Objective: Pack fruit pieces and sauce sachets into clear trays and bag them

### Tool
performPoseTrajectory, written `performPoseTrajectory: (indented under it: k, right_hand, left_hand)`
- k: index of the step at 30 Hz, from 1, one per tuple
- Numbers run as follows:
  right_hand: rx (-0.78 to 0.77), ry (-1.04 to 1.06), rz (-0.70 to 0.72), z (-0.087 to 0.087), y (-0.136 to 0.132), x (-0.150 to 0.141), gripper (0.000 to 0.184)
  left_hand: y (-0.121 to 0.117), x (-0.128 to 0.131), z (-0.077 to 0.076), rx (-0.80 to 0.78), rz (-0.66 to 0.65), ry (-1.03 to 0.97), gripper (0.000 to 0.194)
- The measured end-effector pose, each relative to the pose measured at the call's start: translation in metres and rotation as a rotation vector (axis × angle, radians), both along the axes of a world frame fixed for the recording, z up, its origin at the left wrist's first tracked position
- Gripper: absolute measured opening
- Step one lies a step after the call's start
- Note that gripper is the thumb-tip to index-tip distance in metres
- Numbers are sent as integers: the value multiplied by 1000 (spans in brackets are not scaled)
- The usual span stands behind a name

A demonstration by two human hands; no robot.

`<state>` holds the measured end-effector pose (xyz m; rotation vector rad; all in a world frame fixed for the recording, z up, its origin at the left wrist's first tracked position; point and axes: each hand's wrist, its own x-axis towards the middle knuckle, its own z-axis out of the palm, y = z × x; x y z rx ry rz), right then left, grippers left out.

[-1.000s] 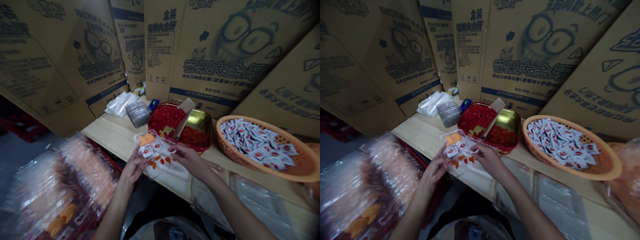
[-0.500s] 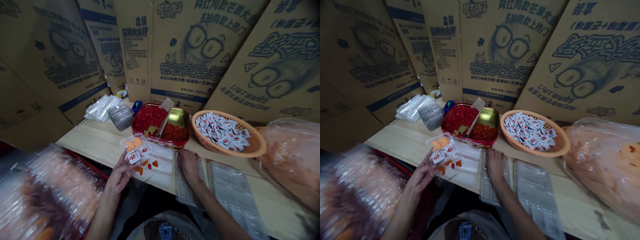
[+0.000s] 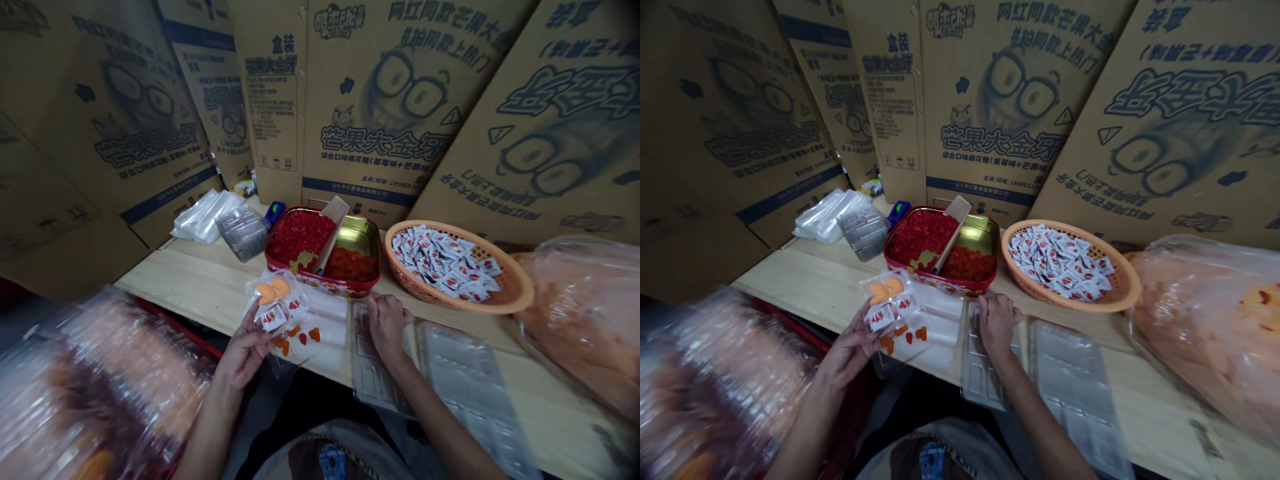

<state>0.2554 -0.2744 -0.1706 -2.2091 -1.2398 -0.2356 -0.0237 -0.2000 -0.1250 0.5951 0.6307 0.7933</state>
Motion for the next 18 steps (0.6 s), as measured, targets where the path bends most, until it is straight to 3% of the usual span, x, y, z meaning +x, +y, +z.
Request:
performPoseTrajectory:
  k: [6, 10, 14, 18]
  right_hand:
    - [8, 400, 306, 62, 7, -2, 49]
    - [-131, 357, 401, 98, 39, -38, 45]
    - [-304, 68, 381, 102, 80, -82, 34]
    - [-284, -141, 423, 85, 103, -101, 26]
  left_hand:
    - [-6, 9, -6, -11, -95, -112, 88]
    - [-14, 20, -11, -63, -136, -125, 87]
    - [-23, 32, -14, -125, -151, -191, 85]
    - [-27, 40, -12, -187, -134, -266, 65]
